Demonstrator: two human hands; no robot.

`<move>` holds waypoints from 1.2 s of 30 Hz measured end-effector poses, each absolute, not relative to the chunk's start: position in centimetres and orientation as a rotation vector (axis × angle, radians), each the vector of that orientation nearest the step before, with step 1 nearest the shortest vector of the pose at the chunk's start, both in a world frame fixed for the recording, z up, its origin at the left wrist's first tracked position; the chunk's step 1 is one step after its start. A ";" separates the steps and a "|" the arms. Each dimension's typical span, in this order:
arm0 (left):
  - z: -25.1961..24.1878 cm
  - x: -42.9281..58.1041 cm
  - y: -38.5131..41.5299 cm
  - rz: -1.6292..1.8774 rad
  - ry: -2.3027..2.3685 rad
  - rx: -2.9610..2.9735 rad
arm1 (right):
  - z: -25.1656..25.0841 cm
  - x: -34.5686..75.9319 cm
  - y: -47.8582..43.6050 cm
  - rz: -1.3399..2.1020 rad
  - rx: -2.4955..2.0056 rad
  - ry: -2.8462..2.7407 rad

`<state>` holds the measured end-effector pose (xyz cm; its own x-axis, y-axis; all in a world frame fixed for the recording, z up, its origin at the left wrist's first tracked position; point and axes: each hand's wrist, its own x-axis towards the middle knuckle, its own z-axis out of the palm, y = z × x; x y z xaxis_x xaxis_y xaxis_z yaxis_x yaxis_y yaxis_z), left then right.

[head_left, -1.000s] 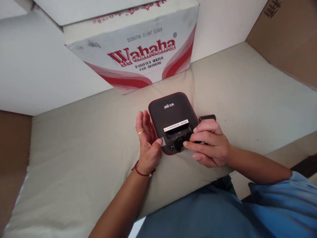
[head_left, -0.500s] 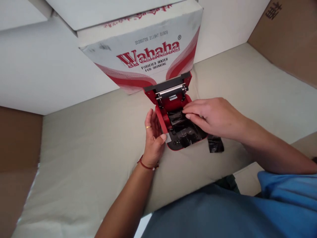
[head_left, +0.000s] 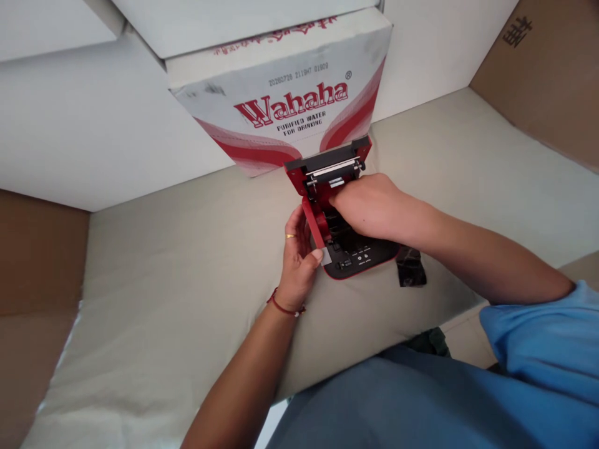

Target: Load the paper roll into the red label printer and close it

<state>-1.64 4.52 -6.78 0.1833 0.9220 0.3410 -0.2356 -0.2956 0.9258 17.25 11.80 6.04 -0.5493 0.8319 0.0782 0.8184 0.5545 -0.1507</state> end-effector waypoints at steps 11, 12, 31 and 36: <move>-6.7 -1.6 4.5 1.344 0.658 1.247 | 14.5 27.8 7.7 0.834 -1.517 -2.341; -6.8 -1.6 4.5 1.346 0.661 1.250 | 14.4 29.6 8.1 0.812 -1.560 -2.252; -6.6 -1.5 4.8 1.378 0.666 1.225 | 5.2 32.0 8.9 0.562 -1.301 -2.492; -6.7 -1.4 4.8 1.363 0.651 1.196 | 4.0 29.4 7.9 0.401 -1.443 -2.881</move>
